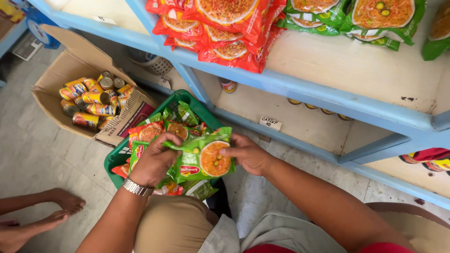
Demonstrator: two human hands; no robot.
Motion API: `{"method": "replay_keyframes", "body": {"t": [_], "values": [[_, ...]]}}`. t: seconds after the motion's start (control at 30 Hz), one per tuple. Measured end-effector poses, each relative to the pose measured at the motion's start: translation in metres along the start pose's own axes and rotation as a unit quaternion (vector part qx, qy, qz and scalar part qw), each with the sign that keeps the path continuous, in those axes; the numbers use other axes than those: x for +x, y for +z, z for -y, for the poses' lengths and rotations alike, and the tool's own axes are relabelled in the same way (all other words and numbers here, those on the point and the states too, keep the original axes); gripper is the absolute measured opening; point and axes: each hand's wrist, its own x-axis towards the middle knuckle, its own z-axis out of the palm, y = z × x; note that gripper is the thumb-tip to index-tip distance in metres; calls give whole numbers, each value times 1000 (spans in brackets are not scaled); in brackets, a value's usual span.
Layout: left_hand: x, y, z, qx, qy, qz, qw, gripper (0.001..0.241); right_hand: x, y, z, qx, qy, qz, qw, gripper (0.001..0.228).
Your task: Stocking and organizing instant noodle packets and canned goods on store shelves.
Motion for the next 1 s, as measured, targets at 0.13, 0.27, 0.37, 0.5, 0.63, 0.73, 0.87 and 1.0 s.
{"method": "replay_keyframes", "body": {"t": [0.13, 0.27, 0.37, 0.5, 0.63, 0.73, 0.87, 1.0], "values": [[23, 51, -33, 22, -9, 2, 1000, 33, -6, -10, 13, 43, -103, -37, 993, 52], [56, 61, -16, 73, 64, -9, 995, 22, -15, -31, 21, 65, -172, -91, 979, 43], [63, 54, 12, 163, 121, -25, 979, 8, -24, -37, 17, 74, -177, -90, 977, 38], [56, 64, 7, 294, 180, -37, 938, 9, -32, -26, 17, 97, -168, -133, 972, 33], [49, 80, -10, 305, 164, -47, 937, 17, -31, -22, 10, 104, -184, -149, 966, 30], [45, 89, -14, 313, 104, -55, 943, 27, -38, -14, 17, 76, -195, -143, 967, 30], [49, 77, -4, 339, 194, -41, 919, 24, -42, -4, 28, 28, -173, -113, 978, 35], [48, 71, 2, 325, 184, -48, 927, 16, -39, -13, 22, 43, -144, -145, 978, 40]]}}
